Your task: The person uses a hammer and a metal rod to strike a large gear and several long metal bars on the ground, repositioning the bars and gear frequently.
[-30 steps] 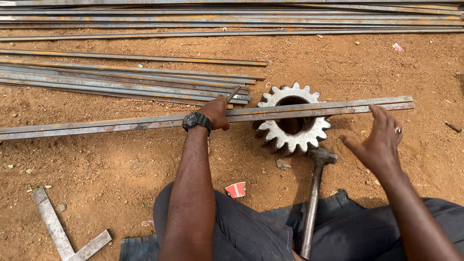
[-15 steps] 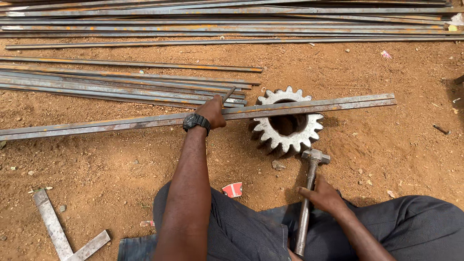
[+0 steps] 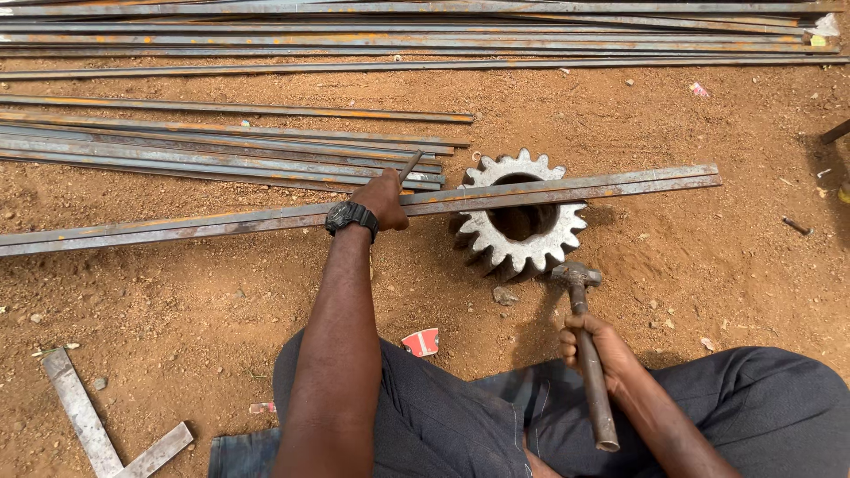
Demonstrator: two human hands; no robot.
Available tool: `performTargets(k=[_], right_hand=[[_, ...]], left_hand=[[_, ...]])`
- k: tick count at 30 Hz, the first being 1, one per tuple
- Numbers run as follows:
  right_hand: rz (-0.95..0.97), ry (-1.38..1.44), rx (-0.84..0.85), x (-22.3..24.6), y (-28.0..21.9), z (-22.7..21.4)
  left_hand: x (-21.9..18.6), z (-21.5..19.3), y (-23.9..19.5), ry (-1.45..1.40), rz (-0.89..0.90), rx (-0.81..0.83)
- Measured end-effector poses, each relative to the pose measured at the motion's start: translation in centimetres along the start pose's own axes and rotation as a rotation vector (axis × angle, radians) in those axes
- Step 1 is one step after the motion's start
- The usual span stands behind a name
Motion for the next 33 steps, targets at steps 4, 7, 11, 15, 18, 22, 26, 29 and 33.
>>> performTargets(k=[4,7,11,15,18,22,26,29,33], right_hand=[[-0.108,0.087,0.090,0.5,-2.2,0.4],[-0.247,-0.108,-0.048,1.5,-5.4,1.5],[-0.509,-0.474,-0.186,3.3,-9.7,3.8],[-0.530,-0.603,-0.115,4.2,-10.4,6.2],[-0.555,-1.062,-0.298,3.6,-9.0,6.9],[-0.532,-1.093,-0.301,2.6,-7.2,6.4],[-0.499,-1.033,-0.286,2.9,-6.4,5.5],[-0.492,-1.055,-0.274,3.0,-6.2,5.3],[-0.474,-1.071,-0.269,2.9,-6.3,5.5]], left_hand=[[0.1,0.2,-0.2,-0.018,-0.021,0.006],[0.2,0.0,0.5,-0.066,0.037,-0.048],[-0.5,0.3,2.7,-0.531,0.205,-0.244],[-2.4,1.7,4.0,-1.021,0.423,-0.335],[-4.0,3.7,3.6,-0.992,0.380,-0.320],[-5.6,5.1,2.8,-0.921,0.329,-0.376],[-6.0,4.9,2.6,-0.826,0.265,-0.404],[-5.6,4.7,2.6,-0.870,0.275,-0.419],[-5.2,4.6,2.4,-0.858,0.286,-0.420]])
Point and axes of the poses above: each hand's wrist, its own y-axis towards the middle knuckle, its own z-axis out of the palm, x = y × z, the point moved 1 cm from there along y, towards the middle knuckle, and after that the axes turned 2 degrees about x, right-handed, at the moved point
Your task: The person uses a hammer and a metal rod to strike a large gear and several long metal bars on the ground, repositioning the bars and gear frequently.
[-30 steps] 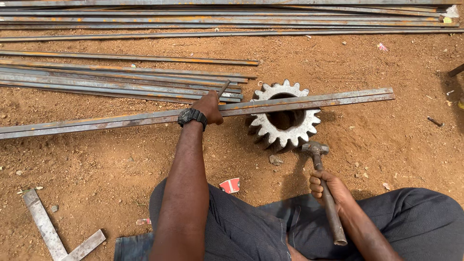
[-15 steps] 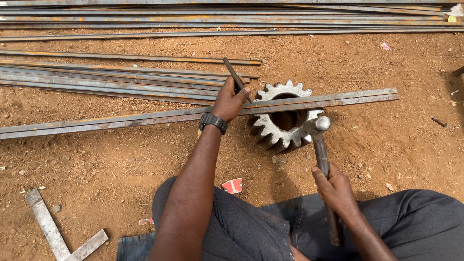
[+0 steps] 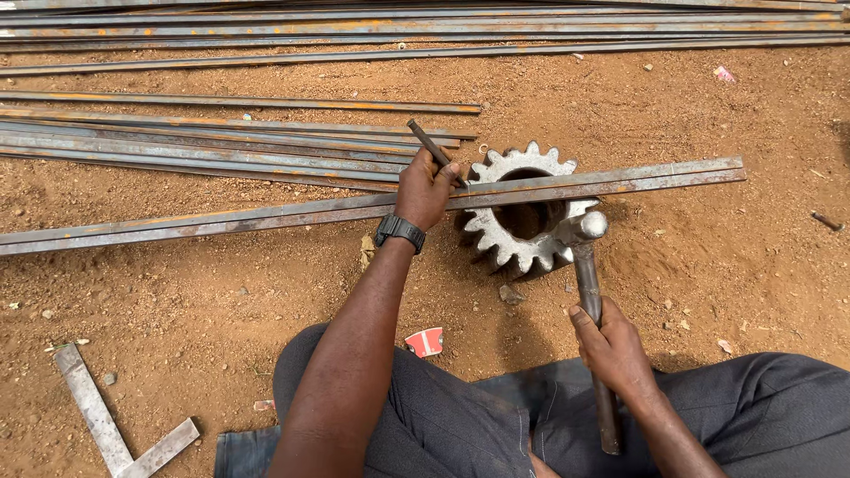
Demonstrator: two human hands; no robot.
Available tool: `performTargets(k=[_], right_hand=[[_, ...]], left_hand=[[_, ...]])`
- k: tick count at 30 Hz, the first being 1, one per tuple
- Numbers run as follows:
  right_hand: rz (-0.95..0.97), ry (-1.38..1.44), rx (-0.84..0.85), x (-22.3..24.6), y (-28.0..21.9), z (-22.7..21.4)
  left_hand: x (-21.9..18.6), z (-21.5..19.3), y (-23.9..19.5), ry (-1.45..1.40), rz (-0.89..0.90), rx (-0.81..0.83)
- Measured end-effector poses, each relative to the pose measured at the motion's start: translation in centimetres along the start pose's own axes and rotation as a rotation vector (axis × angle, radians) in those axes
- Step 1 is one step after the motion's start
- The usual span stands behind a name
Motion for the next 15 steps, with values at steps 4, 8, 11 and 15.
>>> performTargets(k=[4,8,11,15], right_hand=[[0.004,0.035,0.009,0.02,-0.02,-0.29],[-0.012,0.049,0.018,0.00,-0.09,-0.30],[-0.017,0.057,0.020,0.05,-0.07,-0.19],[-0.020,0.062,0.025,-0.10,-0.03,-0.15]], left_hand=[[-0.05,0.07,-0.05,-0.015,-0.003,0.020],[0.12,0.03,-0.05,0.002,0.031,0.011],[0.29,-0.04,-0.07,0.034,0.039,-0.007],[0.38,0.14,-0.17,0.012,0.079,-0.019]])
Point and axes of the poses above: each hand's wrist, its own y-axis towards the middle knuckle, its own z-axis out of the palm, x = y × z, the point moved 1 cm from there along y, towards the middle knuckle, and after that the axes turned 2 degrees about x, right-handed, at the moved point
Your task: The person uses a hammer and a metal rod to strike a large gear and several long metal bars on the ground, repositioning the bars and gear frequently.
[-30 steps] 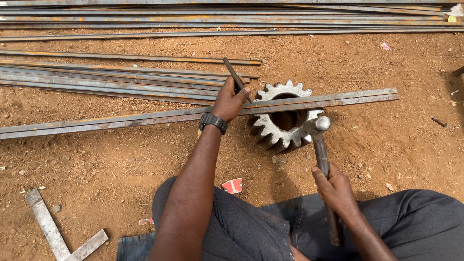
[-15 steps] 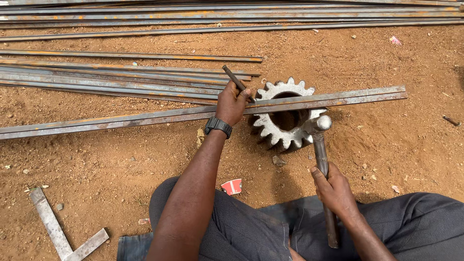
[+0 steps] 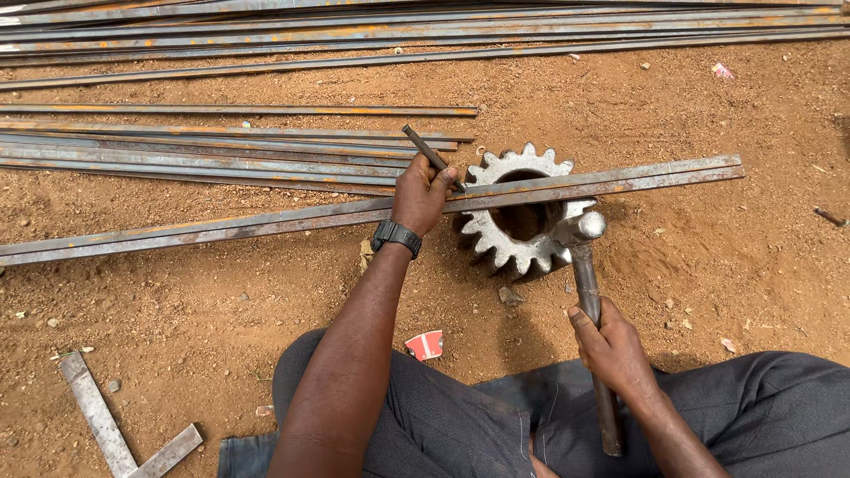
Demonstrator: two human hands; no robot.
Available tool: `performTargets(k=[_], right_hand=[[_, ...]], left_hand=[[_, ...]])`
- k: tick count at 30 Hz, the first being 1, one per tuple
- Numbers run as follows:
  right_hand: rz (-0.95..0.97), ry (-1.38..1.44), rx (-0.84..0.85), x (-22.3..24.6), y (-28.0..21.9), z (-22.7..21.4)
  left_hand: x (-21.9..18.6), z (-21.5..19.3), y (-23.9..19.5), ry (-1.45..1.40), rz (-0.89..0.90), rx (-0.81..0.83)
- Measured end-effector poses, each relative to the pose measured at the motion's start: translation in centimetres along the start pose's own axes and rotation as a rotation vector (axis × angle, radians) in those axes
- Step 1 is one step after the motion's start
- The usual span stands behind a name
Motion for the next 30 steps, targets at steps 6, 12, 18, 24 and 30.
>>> performTargets(k=[6,12,18,24,30], right_hand=[[-0.030,0.034,0.000,-0.3,0.1,0.2],[-0.034,0.027,-0.004,-0.5,0.1,0.2],[-0.025,-0.010,-0.011,-1.0,0.3,0.3],[0.068,-0.124,-0.100,-1.1,-0.1,0.3],[-0.094,-0.196,-0.043,4.0,-2.3,-3.0]], left_hand=[[0.1,0.0,-0.1,0.018,-0.016,-0.008],[0.2,0.0,0.0,0.064,-0.025,-0.006],[0.0,0.3,-0.5,0.112,0.053,-0.041],[-0.5,1.1,-1.2,0.482,0.186,0.039],[-0.4,1.9,-1.2,0.705,0.260,0.099]])
Point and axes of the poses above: each hand's wrist, its own y-axis towards the middle knuckle, its own z-axis out of the palm, x = y × z, the point moved 1 cm from there along y, towards the middle knuckle, and after that the axes turned 2 degrees about x, right-handed, at the moved point
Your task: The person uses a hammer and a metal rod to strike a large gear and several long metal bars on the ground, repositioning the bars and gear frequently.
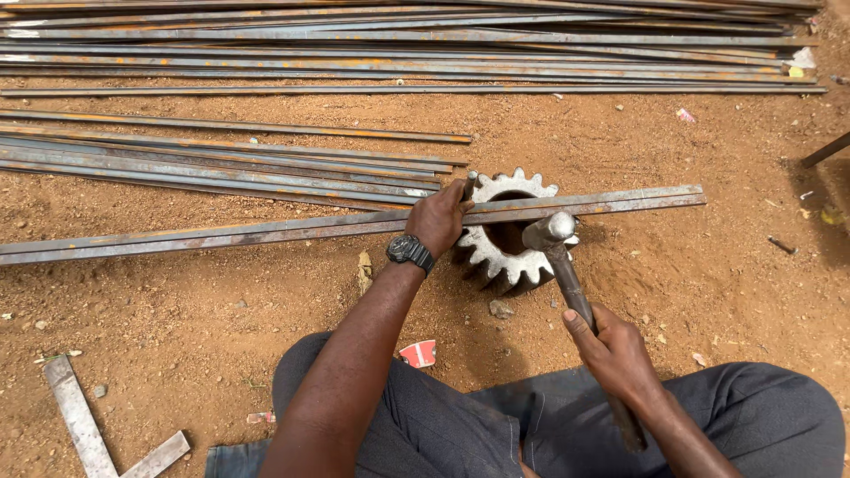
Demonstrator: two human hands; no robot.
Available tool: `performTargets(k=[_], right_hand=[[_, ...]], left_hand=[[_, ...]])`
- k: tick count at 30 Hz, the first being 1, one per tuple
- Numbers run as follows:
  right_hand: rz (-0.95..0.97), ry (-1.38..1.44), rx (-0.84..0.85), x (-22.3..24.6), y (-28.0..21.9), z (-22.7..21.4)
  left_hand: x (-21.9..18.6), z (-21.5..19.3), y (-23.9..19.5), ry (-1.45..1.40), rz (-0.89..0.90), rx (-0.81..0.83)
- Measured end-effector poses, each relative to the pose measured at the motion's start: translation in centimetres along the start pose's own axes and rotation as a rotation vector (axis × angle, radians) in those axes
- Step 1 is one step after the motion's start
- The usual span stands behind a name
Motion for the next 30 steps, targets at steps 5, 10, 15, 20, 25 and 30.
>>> performTargets(k=[5,10,15,20,25,30], right_hand=[[-0.783,0.244,-0.223,8.8,-3.1,-8.2],[-1.280,0.548,-0.355,16.5,-3.1,-11.3],[-0.334,-0.233,0.036,16.8,2.1,-7.1],[0.094,0.031,0.132,7.6,2.8,-3.2],[0.143,0.163,0.082,-0.8,0.0,2.3],[0.138,0.250,0.097,-3.3,-0.2,4.4]], left_hand=[[0.0,0.5,0.4,-0.031,0.006,-0.018],[0.6,0.8,0.4,-0.067,-0.011,0.005],[0.3,0.7,0.4,-0.111,0.077,-0.080],[1.1,-0.4,-0.1,-0.142,0.000,-0.048],[2.4,-1.5,1.4,-0.649,-0.147,-0.010],[2.5,-2.4,1.3,-0.802,-0.185,0.077]])
Point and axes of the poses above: each hand's wrist, its own y-axis towards the middle knuckle, its own z-axis out of the palm, x = y × z, the point moved 1 cm from there along y, towards the middle knuckle, and after that the axes turned 2 degrees about x, right-handed, at the moved point
